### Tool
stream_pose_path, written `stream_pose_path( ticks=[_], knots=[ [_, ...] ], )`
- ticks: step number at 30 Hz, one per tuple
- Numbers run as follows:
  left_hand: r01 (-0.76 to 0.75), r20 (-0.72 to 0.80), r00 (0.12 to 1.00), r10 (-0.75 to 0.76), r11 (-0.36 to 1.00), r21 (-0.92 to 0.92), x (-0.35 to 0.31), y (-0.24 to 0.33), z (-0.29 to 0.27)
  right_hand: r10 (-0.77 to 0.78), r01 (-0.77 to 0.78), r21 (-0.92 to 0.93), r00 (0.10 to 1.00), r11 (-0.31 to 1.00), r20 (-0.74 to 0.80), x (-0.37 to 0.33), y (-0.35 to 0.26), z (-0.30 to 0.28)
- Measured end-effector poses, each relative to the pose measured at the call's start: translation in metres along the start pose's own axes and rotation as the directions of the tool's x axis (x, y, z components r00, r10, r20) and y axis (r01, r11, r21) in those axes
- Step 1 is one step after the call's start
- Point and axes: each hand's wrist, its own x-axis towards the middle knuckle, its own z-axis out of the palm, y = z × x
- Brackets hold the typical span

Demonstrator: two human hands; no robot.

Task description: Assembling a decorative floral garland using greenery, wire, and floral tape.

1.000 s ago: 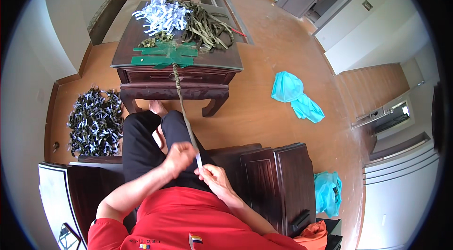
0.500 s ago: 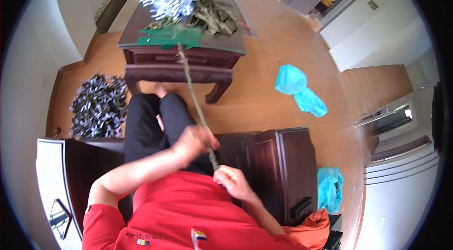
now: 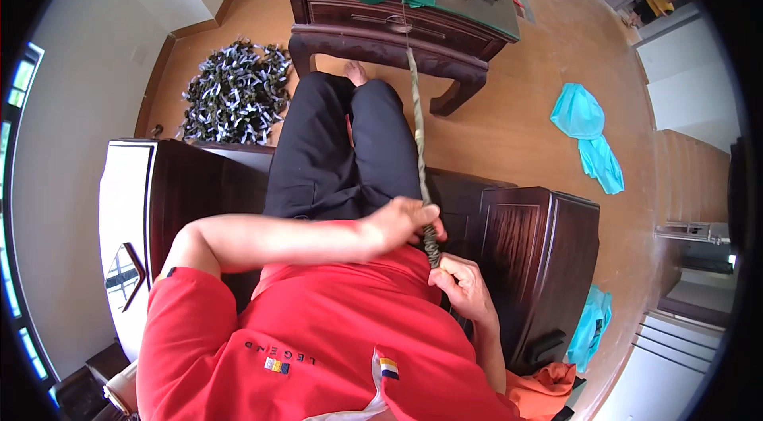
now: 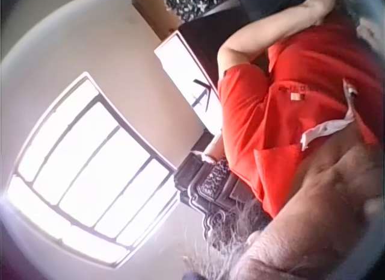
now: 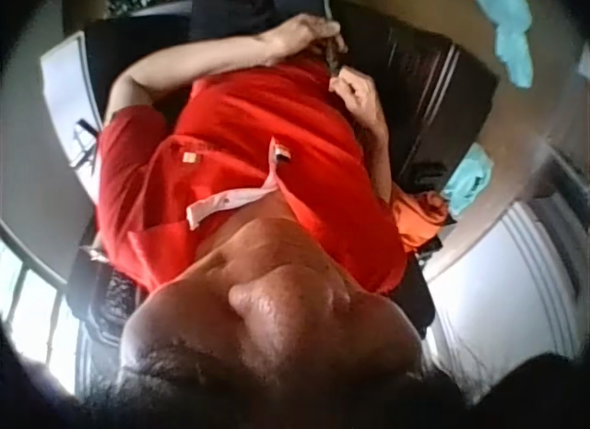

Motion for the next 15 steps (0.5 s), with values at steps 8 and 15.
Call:
stream_pose_path(
  ticks=[8,15],
  knots=[
    [-0.168,-0.172,0.973,0.153,0.983,-0.078,0.066,0.013,-0.051,-0.027,0.028,-0.033,0.999,0.999,0.024,0.016,-0.013,-0.005],
    [0.016,-0.096,0.995,-0.027,0.993,-0.12,-0.006,-0.025,-0.045,-0.23,0.217,0.103,0.964,0.971,0.137,0.159,-0.029,-0.044]
  ],
)
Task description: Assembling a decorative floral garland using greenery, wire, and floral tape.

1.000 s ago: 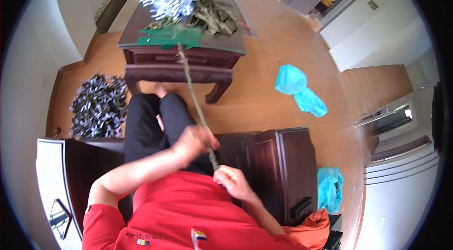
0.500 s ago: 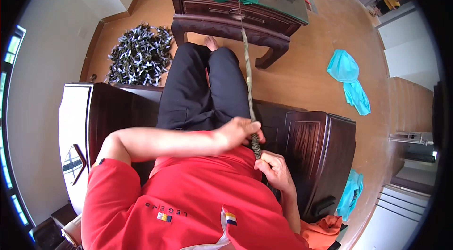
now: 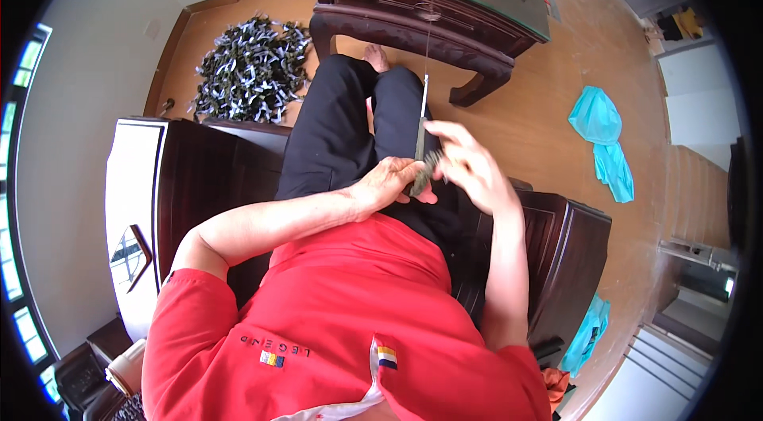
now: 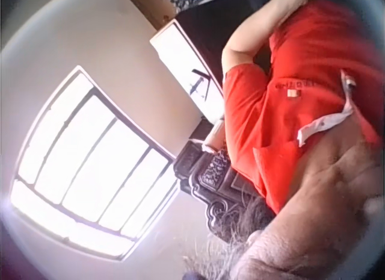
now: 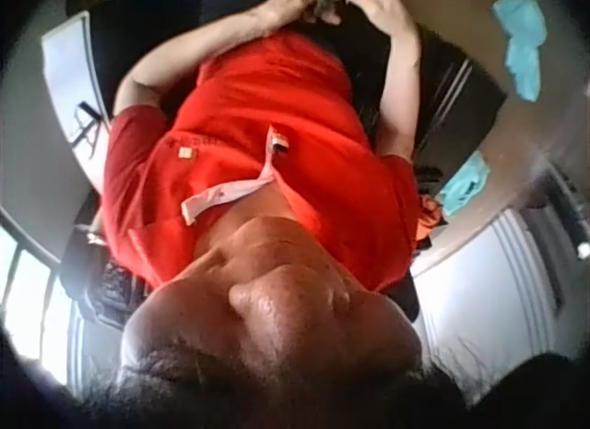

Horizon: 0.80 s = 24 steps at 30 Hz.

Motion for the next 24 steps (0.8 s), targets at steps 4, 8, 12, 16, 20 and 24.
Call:
stream_pose_path(
  ticks=[4,8,12,16,20,24],
  knots=[
    [0.044,0.129,0.992,-0.013,0.97,-0.24,0.007,-0.002,-0.02,0.047,-0.052,0.025,0.98,0.998,0.193,0.044,0.012,-0.003],
    [0.128,0.259,0.964,-0.059,0.958,-0.258,0.024,-0.009,-0.075,0.106,-0.119,0.082,0.983,0.989,0.149,0.003,0.022,0.01],
    [0.001,0.082,0.996,0.038,0.906,-0.424,0.072,0.013,-0.065,0.162,-0.17,0.115,0.983,0.979,0.082,0.015,0.028,0.023],
    [-0.05,0.016,0.997,0.08,0.749,-0.661,0.088,0.01,-0.06,0.211,-0.211,0.002,0.977,0.977,0.037,0.03,0.027,0.019],
    [-0.132,-0.168,0.985,0.026,0.738,-0.662,0.086,0.004,-0.074,0.156,-0.149,-0.283,0.988,0.947,0.002,0.052,0.026,0.012],
    [-0.17,-0.246,0.968,0.054,0.863,-0.476,0.089,0.012,-0.083,0.245,-0.211,-0.718,0.968,0.664,-0.058,0.103,0.017,0.012]
  ],
)
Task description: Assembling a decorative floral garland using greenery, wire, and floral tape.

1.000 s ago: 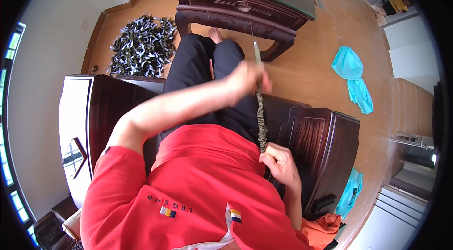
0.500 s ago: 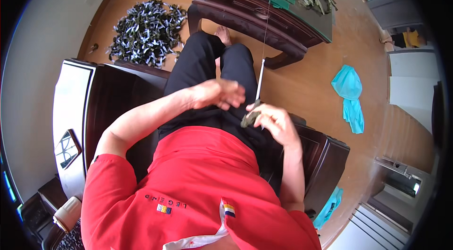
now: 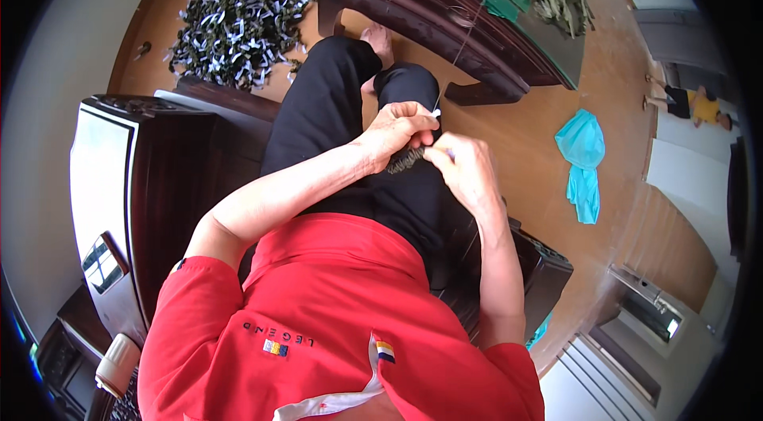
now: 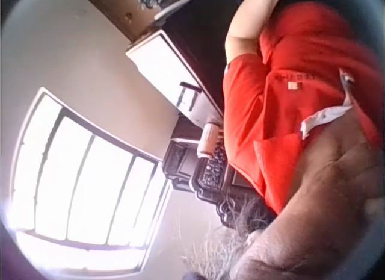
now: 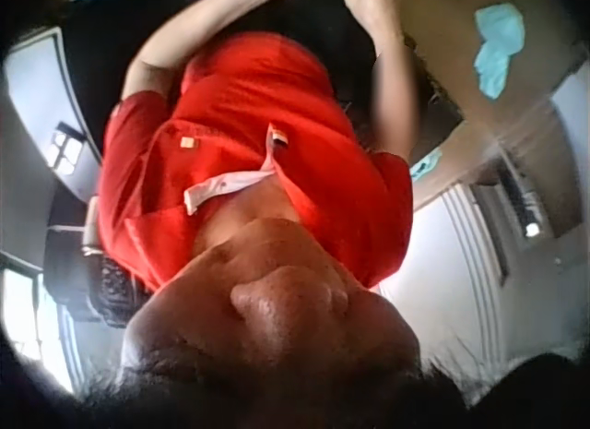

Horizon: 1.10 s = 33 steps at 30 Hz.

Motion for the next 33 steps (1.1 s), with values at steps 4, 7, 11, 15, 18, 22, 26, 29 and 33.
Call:
stream_pose_path(
  ticks=[4,7,11,15,18,22,26,29,33],
  knots=[
    [0.014,-0.032,0.999,-0.017,0.994,-0.11,-0.003,0.002,-0.005,-0.032,0.027,-0.122,0.999,0.992,-0.039,0.029,-0.012,0.0],
    [0.009,-0.035,0.999,-0.012,0.994,-0.107,-0.001,0.003,-0.012,-0.026,0.025,-0.094,0.999,0.995,-0.018,0.04,-0.01,0.004],
    [-0.022,-0.01,1.0,0.022,1.0,0.013,0.001,0.005,-0.018,0.013,-0.023,0.11,0.996,0.994,0.086,0.05,0.003,0.004],
    [-0.059,-0.062,0.996,0.064,0.995,0.086,-0.008,0.013,-0.013,0.105,-0.191,0.539,0.977,0.82,0.187,0.071,0.017,-0.019],
    [-0.311,-0.027,0.938,0.344,0.876,0.369,-0.009,0.019,-0.006,0.049,-0.217,0.823,0.973,0.525,0.226,0.084,0.025,-0.012],
    [-0.551,0.099,0.747,0.658,0.528,0.647,0.0,0.033,-0.004,-0.048,-0.209,0.972,0.975,0.11,0.215,0.093,0.022,-0.003],
    [-0.642,0.218,0.542,0.811,0.234,0.73,0.018,0.049,-0.002,-0.046,-0.122,0.992,0.991,0.013,0.122,0.089,0.015,-0.005],
    [-0.403,-0.118,0.888,0.444,0.877,0.261,0.005,0.053,-0.009,0.27,-0.133,0.894,0.963,0.428,0.014,0.068,0.011,-0.01],
    [-0.288,-0.102,0.947,0.306,0.944,0.161,-0.013,0.051,0.006,0.433,-0.132,0.527,0.749,0.839,-0.502,0.026,0.031,0.002]
  ],
)
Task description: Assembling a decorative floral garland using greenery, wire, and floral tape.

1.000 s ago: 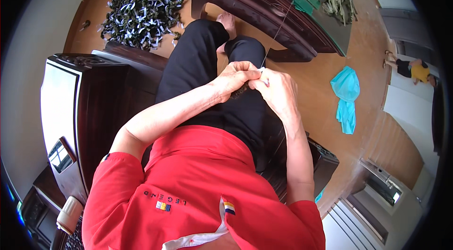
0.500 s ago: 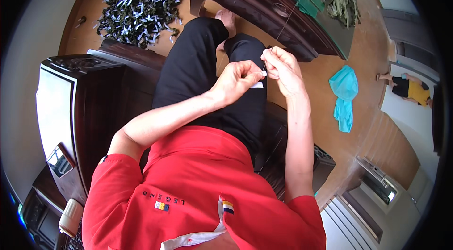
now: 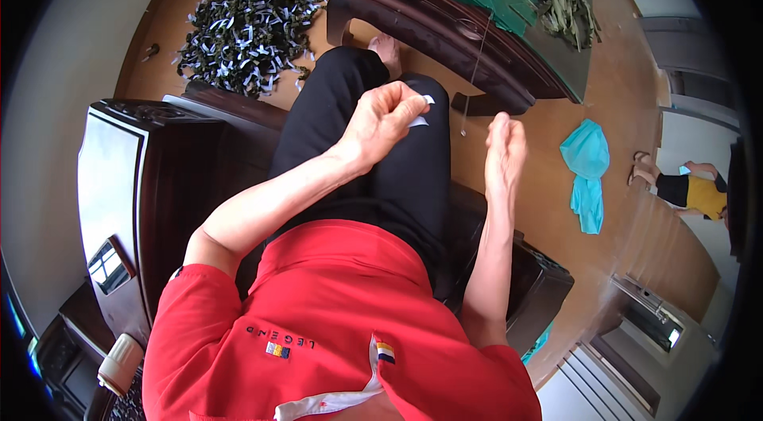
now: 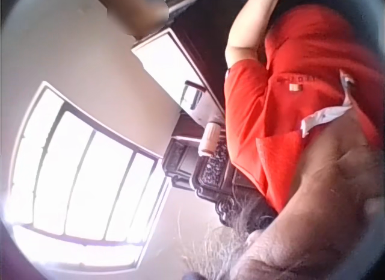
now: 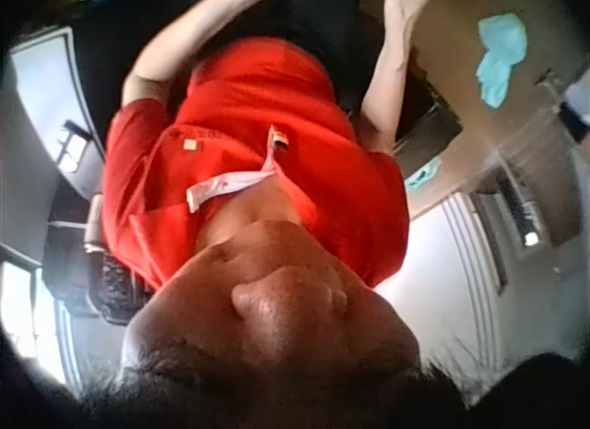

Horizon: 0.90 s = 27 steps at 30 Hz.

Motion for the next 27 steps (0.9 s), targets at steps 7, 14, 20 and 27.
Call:
stream_pose_path(
  ticks=[7,14,20,27],
  knots=[
    [-0.257,0.084,0.966,0.244,0.935,0.243,-0.024,-0.006,0.03,-0.109,-0.232,0.515,0.829,0.825,0.548,-0.039,-0.032,-0.009],
    [0.005,0.191,0.98,-0.062,0.957,0.289,-0.035,0.013,0.03,-0.604,0.574,0.19,0.762,0.797,0.233,-0.039,-0.031,-0.017],
    [0.052,0.359,0.916,-0.177,0.942,0.331,-0.025,0.026,0.031,-0.549,0.567,0.057,0.76,0.822,0.348,-0.029,-0.04,-0.035],
    [-0.569,0.601,0.792,0.105,0.482,0.666,-0.013,0.037,0.04,-0.467,0.673,-0.263,0.694,0.691,0.549,-0.011,-0.053,-0.054]
  ],
)
